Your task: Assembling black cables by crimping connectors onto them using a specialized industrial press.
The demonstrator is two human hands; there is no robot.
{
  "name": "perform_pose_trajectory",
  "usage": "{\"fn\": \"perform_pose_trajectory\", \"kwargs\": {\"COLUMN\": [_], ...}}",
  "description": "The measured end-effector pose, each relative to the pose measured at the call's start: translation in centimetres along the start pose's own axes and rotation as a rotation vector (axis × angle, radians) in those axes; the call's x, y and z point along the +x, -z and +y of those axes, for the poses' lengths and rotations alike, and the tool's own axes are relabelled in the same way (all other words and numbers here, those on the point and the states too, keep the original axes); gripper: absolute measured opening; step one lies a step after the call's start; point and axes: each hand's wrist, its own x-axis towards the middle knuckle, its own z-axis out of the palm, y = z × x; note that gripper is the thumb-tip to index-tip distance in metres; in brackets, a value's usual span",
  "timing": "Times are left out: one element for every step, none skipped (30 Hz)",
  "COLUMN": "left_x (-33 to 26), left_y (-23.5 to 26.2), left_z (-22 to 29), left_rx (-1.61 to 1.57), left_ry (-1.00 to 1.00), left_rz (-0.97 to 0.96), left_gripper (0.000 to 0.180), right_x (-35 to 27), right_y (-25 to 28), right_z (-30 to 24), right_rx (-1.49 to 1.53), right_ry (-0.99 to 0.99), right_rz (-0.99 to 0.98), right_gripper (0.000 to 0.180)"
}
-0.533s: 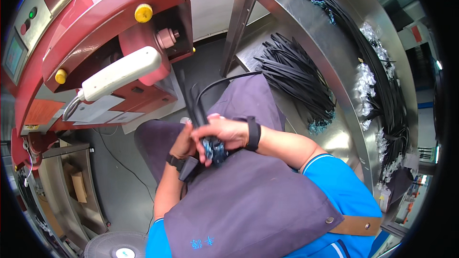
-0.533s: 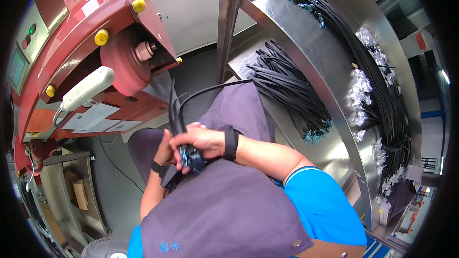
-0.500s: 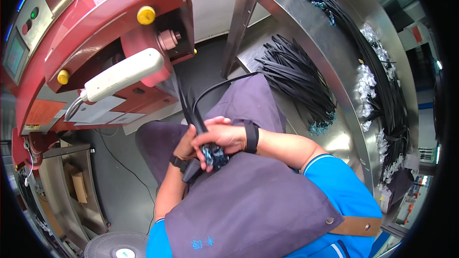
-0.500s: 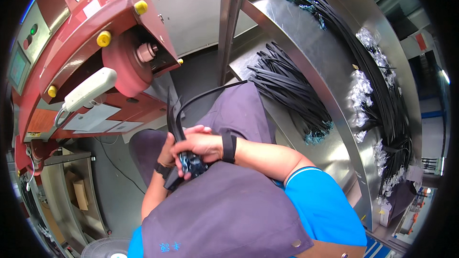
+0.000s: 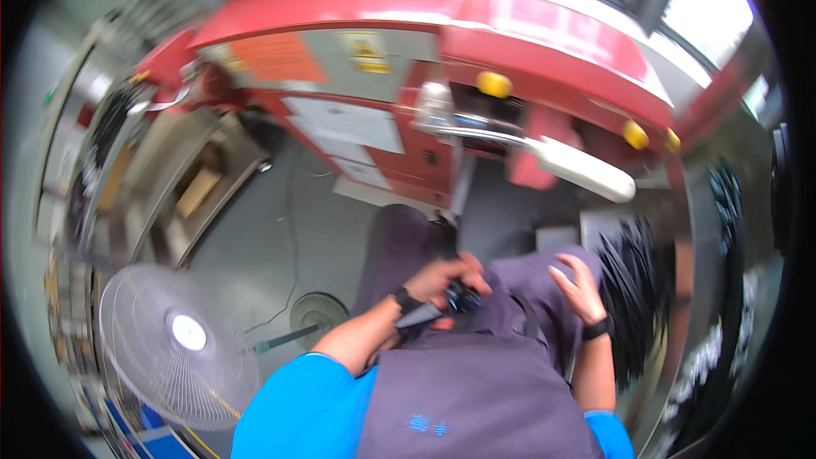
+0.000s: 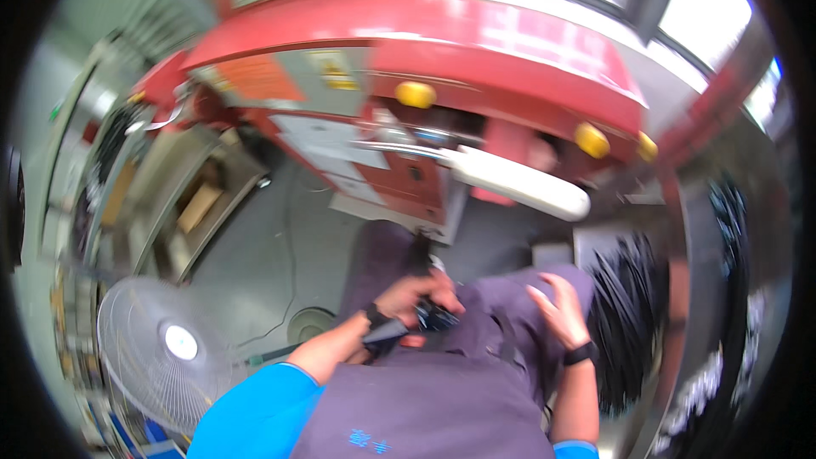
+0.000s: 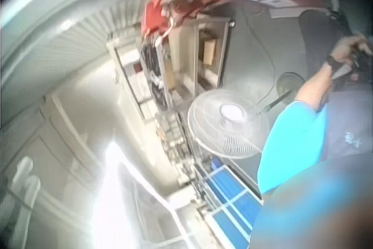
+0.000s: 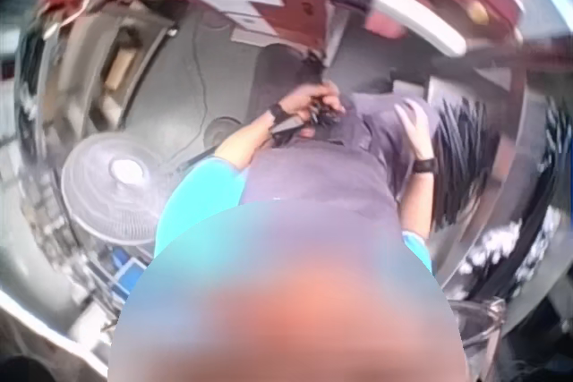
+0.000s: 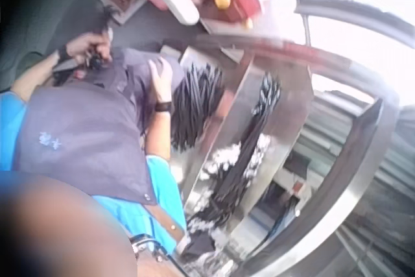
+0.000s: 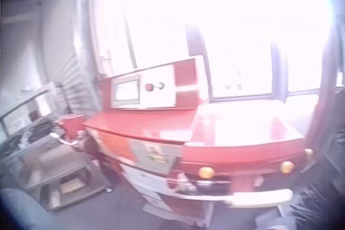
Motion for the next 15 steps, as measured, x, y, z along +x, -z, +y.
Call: {"fn": "perform_pose_trajectory", "kwargs": {"left_x": [1.8, 2.8, 2.3, 3.3, 3.2, 3.2, 3.3, 3.5, 3.4, 3.3, 2.9, 2.7, 2.6, 3.1, 3.9], "left_y": [2.4, 3.0, 2.5, 3.5, 3.5, 3.2, 3.1, 3.0, 2.8, 2.6, 2.5, 2.4, 2.2, 2.4, 2.6], "left_z": [-3.0, -4.3, -3.8, -4.5, -4.1, -3.6, -3.8, -3.9, -3.7, -3.4, -3.2, -3.0, -3.1, -3.5, -3.6], "left_rx": [-0.057, -0.069, -0.074, -0.107, -0.007, 0.097, 0.121, 0.145, 0.204, 0.208, 0.192, 0.178, 0.032, -0.1, -0.25], "left_ry": [-0.045, -0.031, -0.005, -0.062, -0.07, -0.068, -0.063, -0.052, -0.066, -0.071, -0.062, -0.048, -0.018, -0.015, -0.033], "left_rz": [-0.19, -0.301, -0.32, -0.418, -0.42, -0.425, -0.444, -0.468, -0.463, -0.469, -0.433, -0.403, -0.332, -0.262, -0.225], "left_gripper": [0.016, 0.016, 0.017, 0.018, 0.02, 0.022, 0.023, 0.024, 0.025, 0.025, 0.026, 0.026, 0.026, 0.023, 0.022], "right_x": [-0.3, -1.3, -2.2, -2.7, -2.7, -2.2, -1.7, -1.6, -1.2, -1.1, -1.0, -0.9, -1.0, -1.1, -1.1], "right_y": [0.3, -0.2, -1.1, -1.3, -1.6, -1.5, -1.4, -1.5, -1.5, -1.6, -1.6, -1.6, -1.6, -1.5, -1.3], "right_z": [2.8, 8.2, 8.2, 7.7, 8.9, 9.9, 9.2, 8.3, 8.0, 8.1, 7.9, 7.7, 7.3, 6.9, 6.6], "right_rx": [-0.159, -0.229, -0.301, -0.385, -0.351, -0.317, -0.347, -0.377, -0.394, -0.394, -0.397, -0.4, -0.402, -0.391, -0.396], "right_ry": [-0.04, -0.175, -0.252, -0.321, -0.335, -0.359, -0.387, -0.422, -0.424, -0.424, -0.418, -0.419, -0.424, -0.438, -0.397], "right_rz": [0.03, -0.044, -0.083, -0.119, -0.152, -0.181, -0.209, -0.233, -0.244, -0.246, -0.256, -0.262, -0.264, -0.264, -0.317], "right_gripper": [0.052, 0.059, 0.061, 0.063, 0.063, 0.063, 0.063, 0.063, 0.063, 0.063, 0.063, 0.063, 0.064, 0.065, 0.064]}}
